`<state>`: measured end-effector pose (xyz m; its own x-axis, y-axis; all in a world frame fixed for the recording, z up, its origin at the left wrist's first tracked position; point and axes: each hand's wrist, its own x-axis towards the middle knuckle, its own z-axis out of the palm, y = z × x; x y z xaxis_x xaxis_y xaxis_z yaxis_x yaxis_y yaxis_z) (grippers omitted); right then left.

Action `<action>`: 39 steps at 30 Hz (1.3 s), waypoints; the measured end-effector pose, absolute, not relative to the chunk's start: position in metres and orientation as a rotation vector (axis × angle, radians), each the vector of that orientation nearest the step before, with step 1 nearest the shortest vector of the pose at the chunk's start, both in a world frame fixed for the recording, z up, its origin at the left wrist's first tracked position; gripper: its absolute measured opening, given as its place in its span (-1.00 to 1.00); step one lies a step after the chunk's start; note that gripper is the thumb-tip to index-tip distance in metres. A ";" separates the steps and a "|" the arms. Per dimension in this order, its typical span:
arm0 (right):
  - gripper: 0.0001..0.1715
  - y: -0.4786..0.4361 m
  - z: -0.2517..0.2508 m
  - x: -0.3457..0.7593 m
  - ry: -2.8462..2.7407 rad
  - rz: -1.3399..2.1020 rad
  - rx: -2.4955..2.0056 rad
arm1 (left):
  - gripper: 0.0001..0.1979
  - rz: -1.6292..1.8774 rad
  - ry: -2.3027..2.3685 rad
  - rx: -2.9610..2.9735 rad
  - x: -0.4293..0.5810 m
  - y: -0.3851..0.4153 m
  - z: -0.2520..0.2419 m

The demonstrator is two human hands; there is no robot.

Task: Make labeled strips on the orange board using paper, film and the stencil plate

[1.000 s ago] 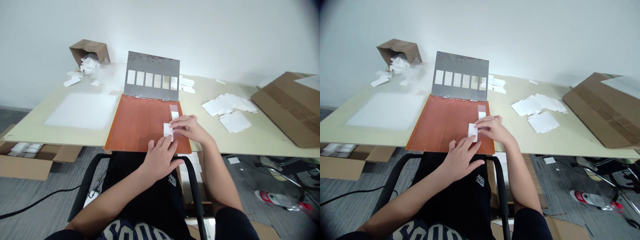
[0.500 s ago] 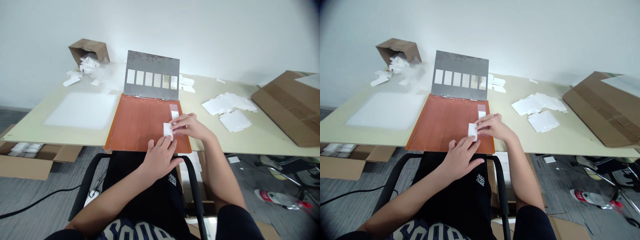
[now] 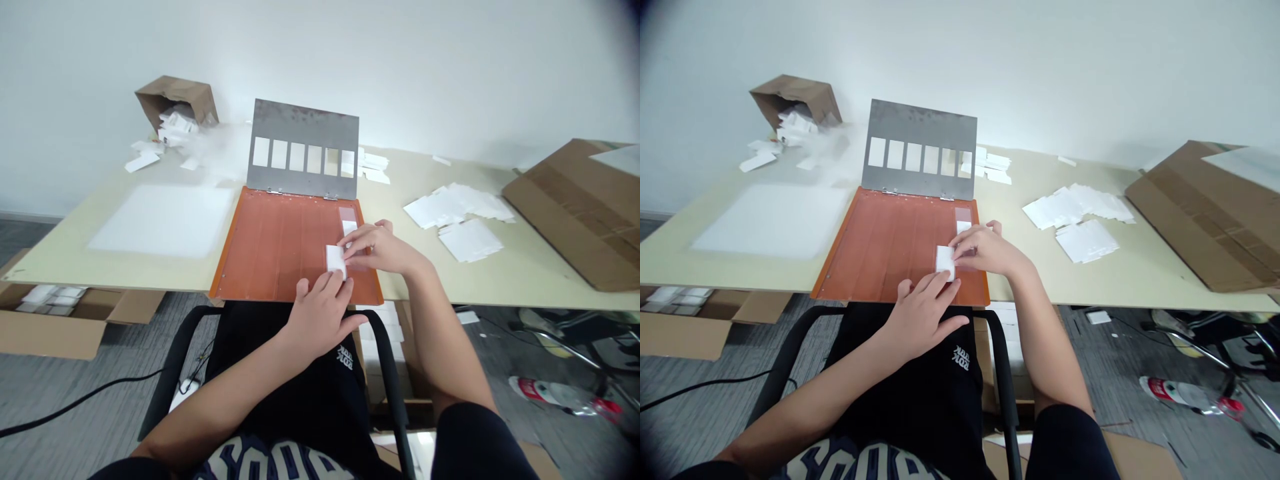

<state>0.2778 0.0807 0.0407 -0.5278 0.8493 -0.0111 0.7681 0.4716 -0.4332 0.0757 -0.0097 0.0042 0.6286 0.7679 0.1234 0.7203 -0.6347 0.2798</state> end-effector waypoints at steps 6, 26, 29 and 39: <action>-0.79 0.075 0.046 0.274 -2.548 0.517 -1.422 | -0.38 0.329 1.230 2.658 0.076 -0.010 0.006; -0.72 0.072 0.017 0.285 -2.527 0.189 -1.294 | -0.38 0.320 1.229 2.658 0.075 -0.010 0.007; -0.73 0.069 0.015 0.285 -2.561 0.082 -1.271 | -0.38 0.322 1.226 2.659 0.075 -0.010 0.007; -0.67 0.054 0.019 0.276 -2.637 -0.049 -1.275 | -0.37 0.324 1.233 2.666 0.075 -0.010 0.009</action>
